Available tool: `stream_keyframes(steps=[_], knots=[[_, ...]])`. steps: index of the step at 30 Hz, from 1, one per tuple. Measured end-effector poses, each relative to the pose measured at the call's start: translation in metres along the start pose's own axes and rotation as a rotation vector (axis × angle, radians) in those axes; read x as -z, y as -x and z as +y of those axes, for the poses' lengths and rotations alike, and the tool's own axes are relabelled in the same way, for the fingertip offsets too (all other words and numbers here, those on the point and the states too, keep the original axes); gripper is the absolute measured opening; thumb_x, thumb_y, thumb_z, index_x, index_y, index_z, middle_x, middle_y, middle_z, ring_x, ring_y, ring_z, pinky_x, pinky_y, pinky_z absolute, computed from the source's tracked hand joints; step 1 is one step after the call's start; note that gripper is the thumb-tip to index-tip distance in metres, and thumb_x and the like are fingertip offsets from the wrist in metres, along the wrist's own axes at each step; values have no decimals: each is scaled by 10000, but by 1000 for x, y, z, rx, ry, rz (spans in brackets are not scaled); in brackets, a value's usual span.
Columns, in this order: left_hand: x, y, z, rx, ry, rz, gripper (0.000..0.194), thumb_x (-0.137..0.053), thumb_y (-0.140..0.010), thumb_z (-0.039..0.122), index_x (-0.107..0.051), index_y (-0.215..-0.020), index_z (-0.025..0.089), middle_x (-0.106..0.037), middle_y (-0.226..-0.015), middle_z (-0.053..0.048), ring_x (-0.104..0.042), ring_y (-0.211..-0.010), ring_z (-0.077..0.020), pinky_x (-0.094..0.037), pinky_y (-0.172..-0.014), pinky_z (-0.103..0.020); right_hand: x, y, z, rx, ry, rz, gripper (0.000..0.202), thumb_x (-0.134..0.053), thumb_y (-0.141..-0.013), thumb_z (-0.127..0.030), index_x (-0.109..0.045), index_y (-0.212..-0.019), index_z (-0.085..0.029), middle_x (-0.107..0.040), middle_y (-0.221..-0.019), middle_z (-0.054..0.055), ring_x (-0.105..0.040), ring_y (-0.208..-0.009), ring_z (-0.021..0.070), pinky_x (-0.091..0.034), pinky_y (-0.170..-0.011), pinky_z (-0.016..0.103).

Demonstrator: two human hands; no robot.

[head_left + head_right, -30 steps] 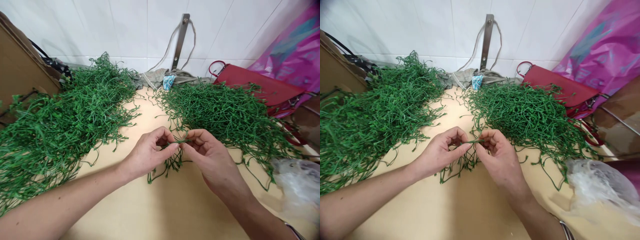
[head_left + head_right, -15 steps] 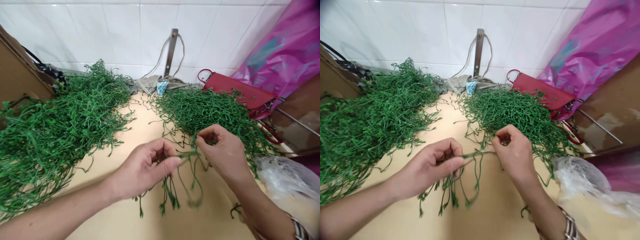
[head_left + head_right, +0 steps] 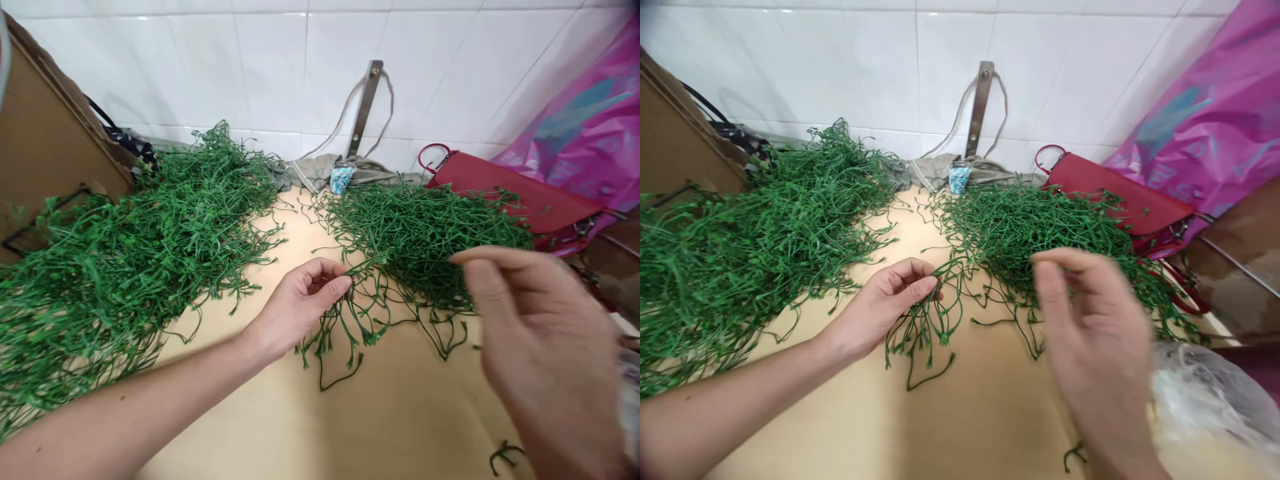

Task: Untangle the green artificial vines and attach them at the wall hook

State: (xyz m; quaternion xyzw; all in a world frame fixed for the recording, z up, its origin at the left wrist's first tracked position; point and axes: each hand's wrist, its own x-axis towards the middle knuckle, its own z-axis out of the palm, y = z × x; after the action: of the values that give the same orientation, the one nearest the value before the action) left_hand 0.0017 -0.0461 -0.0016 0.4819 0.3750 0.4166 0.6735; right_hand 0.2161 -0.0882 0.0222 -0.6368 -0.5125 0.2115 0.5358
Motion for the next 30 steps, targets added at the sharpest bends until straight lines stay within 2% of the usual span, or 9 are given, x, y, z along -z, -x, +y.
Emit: stream_keyframes(steps=[2,5,7,13,18,21,25,30], knots=[[-3,0,-1,-5,-33,25,194,-726,-860,305,-623,-921,152,-618,-801,19,-555,-757,-89,-441,-746,-227,-16,11,3,-76,-29,-150,304,-663,-883,-575,-716,-952,-284,-695,-986,66,-615,-945,240,-493,-841,391],[-7,2,-3,-25,-78,25,210,-722,-857,325,-615,-921,156,-625,-824,11,-549,-748,-94,-446,-722,-229,-36,20,11,-239,-271,-435,357,-650,-880,-601,-739,-996,-276,-720,-989,61,-642,-962,232,-504,-907,404],[-8,2,-5,-28,-115,22,211,-712,-861,331,-609,-925,159,-638,-847,1,-565,-752,-101,-458,-711,-233,-42,21,13,-324,-403,-509,373,-683,-852,-608,-746,-1002,-271,-727,-999,65,-646,-987,236,-504,-924,412],[-5,2,-9,-68,-217,42,197,-665,-894,340,-594,-935,161,-630,-842,-2,-564,-749,-108,-465,-699,-236,-40,22,7,-396,-545,-531,327,-793,-773,-553,-752,-909,-259,-729,-956,49,-635,-888,199,-508,-875,369],[-5,3,-11,-92,-310,-8,147,-629,-912,309,-580,-903,171,-602,-790,13,-539,-721,-100,-434,-657,-222,-44,23,2,-469,-640,-565,319,-835,-723,-545,-719,-797,-257,-693,-867,22,-601,-836,180,-502,-830,346],[-4,4,-11,-96,-320,-47,110,-614,-918,280,-573,-918,179,-599,-797,19,-544,-726,-96,-426,-651,-217,-44,23,1,-486,-652,-536,315,-858,-699,-517,-698,-767,-254,-634,-787,-2,-554,-764,161,-489,-760,317],[-3,2,-11,-58,-290,-39,101,-619,-902,259,-553,-917,184,-576,-776,30,-520,-703,-92,-418,-654,-224,-42,20,2,-478,-656,-482,283,-854,-712,-454,-671,-717,-239,-598,-755,-4,-523,-720,149,-476,-689,291],[-1,2,-12,-66,-339,-47,103,-616,-898,256,-538,-915,191,-593,-783,25,-548,-706,-103,-434,-666,-243,-41,19,7,-529,-788,-530,215,-836,-765,-399,-706,-821,-237,-658,-810,5,-589,-756,129,-523,-759,267]])
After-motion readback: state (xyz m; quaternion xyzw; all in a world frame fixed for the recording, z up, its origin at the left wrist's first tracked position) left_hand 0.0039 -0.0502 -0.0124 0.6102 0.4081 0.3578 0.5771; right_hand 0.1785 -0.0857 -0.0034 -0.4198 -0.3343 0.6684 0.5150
